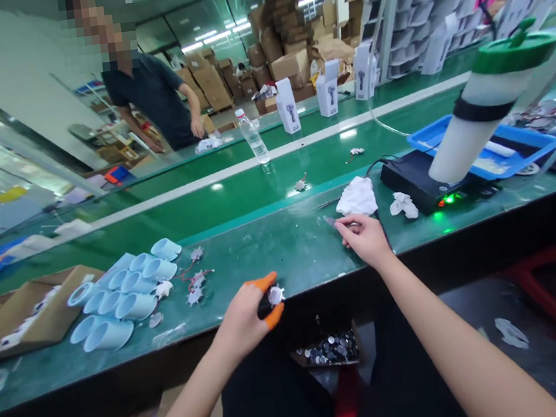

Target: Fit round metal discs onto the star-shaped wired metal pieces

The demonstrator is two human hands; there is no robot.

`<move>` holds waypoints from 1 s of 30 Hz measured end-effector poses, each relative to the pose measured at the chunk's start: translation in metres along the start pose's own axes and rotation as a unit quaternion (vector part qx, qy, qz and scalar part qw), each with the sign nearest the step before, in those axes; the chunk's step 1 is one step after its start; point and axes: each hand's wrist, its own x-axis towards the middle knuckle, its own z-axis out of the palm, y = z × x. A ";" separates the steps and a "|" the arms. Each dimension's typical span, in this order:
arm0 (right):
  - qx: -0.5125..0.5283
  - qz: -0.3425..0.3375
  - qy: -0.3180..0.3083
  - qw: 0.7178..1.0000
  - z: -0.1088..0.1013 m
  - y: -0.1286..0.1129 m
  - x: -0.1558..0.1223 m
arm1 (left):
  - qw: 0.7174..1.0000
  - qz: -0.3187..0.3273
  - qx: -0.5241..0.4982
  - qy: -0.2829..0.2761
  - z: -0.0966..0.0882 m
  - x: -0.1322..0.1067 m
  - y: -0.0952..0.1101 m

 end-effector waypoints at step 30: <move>-0.012 0.014 0.003 1.000 0.000 0.008 0.000 | 0.927 -0.295 0.061 0.224 -0.088 -0.076 -0.111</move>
